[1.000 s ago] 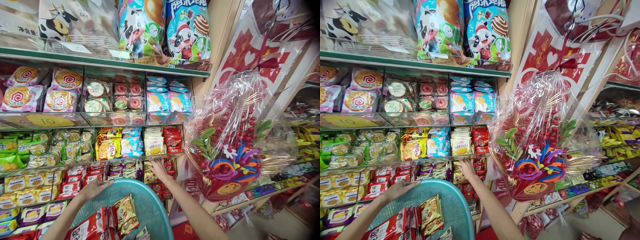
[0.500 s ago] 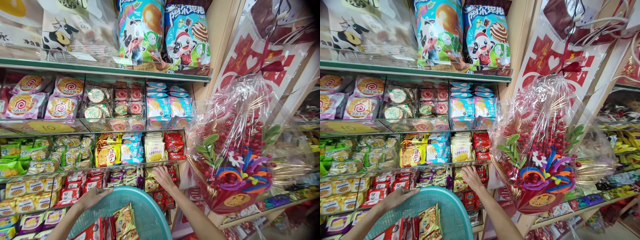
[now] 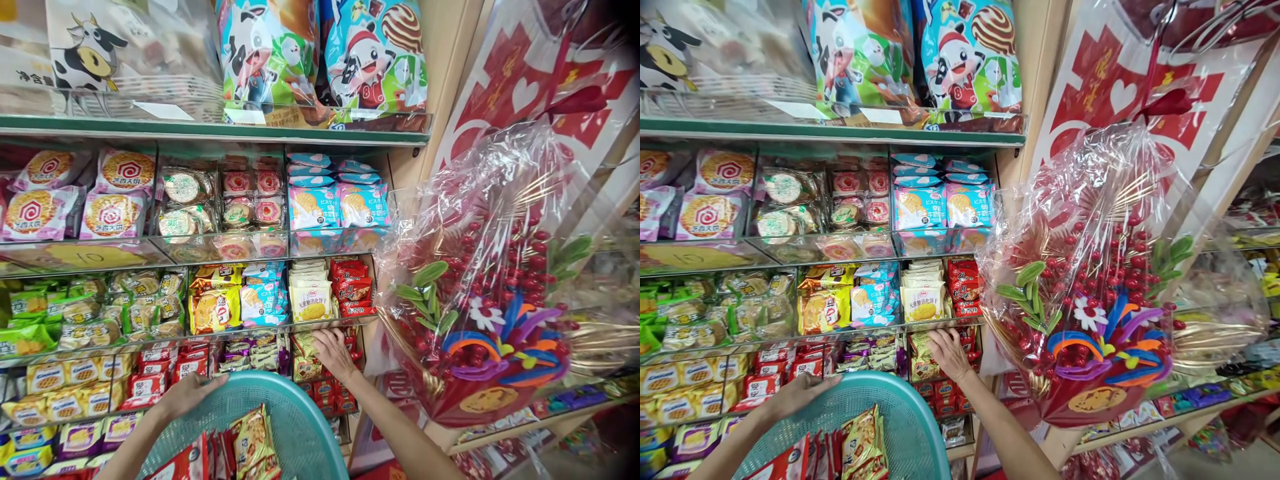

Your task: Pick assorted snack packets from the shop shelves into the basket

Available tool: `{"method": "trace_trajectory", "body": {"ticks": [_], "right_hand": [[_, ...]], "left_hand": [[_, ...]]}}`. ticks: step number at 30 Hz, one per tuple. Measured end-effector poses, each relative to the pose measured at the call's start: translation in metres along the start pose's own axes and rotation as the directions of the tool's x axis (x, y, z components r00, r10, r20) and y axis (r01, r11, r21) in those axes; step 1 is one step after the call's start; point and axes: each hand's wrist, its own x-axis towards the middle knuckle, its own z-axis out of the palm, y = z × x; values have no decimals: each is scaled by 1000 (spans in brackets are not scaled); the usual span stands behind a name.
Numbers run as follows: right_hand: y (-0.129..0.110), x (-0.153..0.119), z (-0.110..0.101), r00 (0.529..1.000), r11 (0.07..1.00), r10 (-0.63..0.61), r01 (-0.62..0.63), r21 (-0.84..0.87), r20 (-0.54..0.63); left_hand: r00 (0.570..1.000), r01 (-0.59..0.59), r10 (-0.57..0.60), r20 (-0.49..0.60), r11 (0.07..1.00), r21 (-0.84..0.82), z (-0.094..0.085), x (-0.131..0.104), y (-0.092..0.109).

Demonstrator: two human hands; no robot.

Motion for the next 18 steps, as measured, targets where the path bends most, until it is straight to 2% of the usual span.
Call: {"method": "trace_trajectory", "body": {"ticks": [4,9,18], "right_hand": [[1,0,1,1000,999,-26,26,24,-10],[3,-3,4,1000,999,-1,1,34,11],[3,-3,4,982,992,-41,62,110,-187]], "left_hand": [[1000,13,-13,20,1000,-2,-1,-2,5],[1000,19,-19,15,1000,-14,0,-1,7],[1000,0,0,-2,1000,-9,0,5,1]]}}
